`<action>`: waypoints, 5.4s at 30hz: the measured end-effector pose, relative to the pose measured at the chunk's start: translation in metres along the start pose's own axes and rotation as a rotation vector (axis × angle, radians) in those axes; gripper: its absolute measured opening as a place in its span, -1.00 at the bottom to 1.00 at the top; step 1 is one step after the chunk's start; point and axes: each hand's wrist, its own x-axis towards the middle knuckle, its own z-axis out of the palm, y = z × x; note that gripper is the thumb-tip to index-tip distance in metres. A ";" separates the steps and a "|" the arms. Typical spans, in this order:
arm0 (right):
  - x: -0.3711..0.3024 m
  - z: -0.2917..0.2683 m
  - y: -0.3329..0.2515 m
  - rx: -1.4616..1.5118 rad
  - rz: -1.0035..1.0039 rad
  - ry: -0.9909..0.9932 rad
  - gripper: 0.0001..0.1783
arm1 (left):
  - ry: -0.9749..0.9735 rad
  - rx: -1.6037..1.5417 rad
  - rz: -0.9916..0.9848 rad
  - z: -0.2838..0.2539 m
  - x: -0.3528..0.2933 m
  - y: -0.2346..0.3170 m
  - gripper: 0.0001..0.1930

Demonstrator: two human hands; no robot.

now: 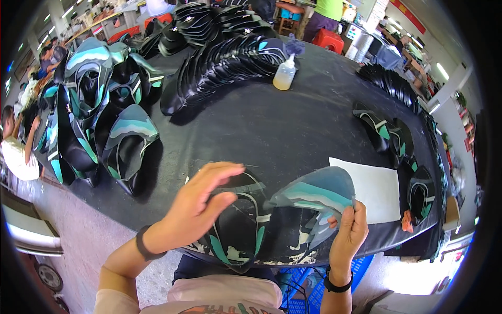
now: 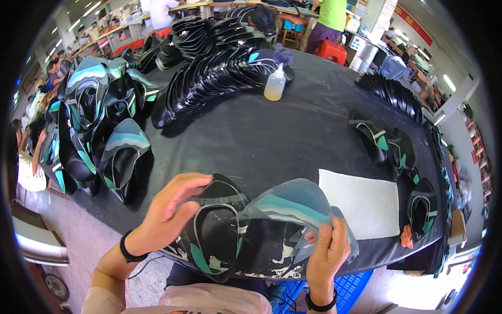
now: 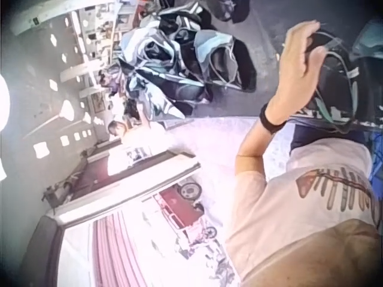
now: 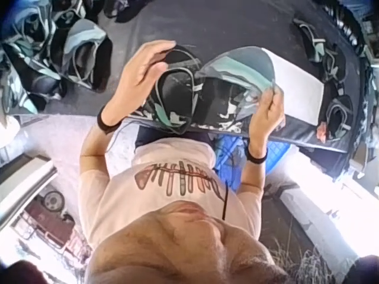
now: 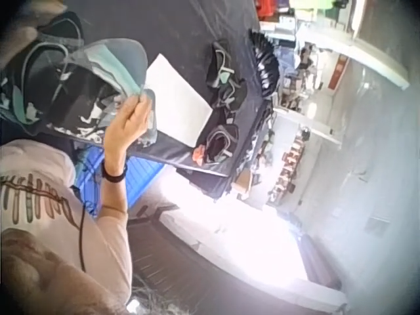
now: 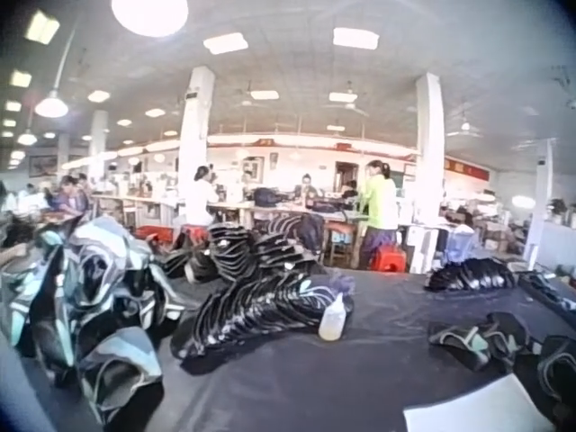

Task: The recorder is assembling or inspecting shoe components on a large workbench in a factory setting.

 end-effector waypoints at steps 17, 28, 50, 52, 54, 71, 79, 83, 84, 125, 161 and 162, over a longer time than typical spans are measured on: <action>0.016 0.040 0.037 -0.449 -0.443 -0.528 -0.48 | -0.163 -0.767 -0.395 0.053 0.066 -0.040 -0.82; 0.039 0.017 -0.008 -0.525 -0.078 -0.351 -0.51 | 0.151 -0.580 -0.479 -0.023 0.018 -0.019 -0.81; 0.029 0.070 -0.002 -0.050 0.178 -0.815 -0.80 | 0.079 -0.217 -0.587 0.002 -0.025 -0.061 -0.79; 0.037 0.075 -0.019 -0.026 0.188 -0.708 -0.80 | 0.101 -0.264 -0.596 -0.006 -0.010 -0.049 -0.81; 0.042 0.082 -0.025 0.091 0.159 -0.634 -0.79 | 0.165 -0.265 -0.530 -0.016 0.003 -0.040 -0.84; 0.037 0.092 -0.005 -0.336 0.203 -0.844 -0.74 | -0.245 0.216 -0.579 -0.016 -0.007 -0.076 -0.66; 0.037 0.095 0.000 -0.356 0.194 -0.929 -0.70 | -0.400 0.340 -0.503 -0.016 0.003 -0.082 -0.65; 0.037 0.096 0.003 -0.351 0.184 -0.936 -0.71 | -0.430 0.375 -0.517 -0.016 0.006 -0.080 -0.67; 0.037 0.096 0.004 -0.350 0.185 -0.936 -0.71 | -0.424 0.369 -0.514 -0.016 0.005 -0.080 -0.68; 0.030 0.093 0.018 -0.670 -0.090 -0.856 -0.75 | -0.294 0.483 -0.443 -0.003 -0.001 -0.093 -0.71; 0.041 0.114 -0.013 -0.621 -0.651 -1.013 -0.49 | -0.159 0.127 -0.643 -0.020 -0.036 -0.074 -0.82; 0.041 0.113 -0.013 -0.619 -0.659 -1.015 -0.49 | -0.096 0.178 -0.577 -0.018 -0.037 -0.077 -0.79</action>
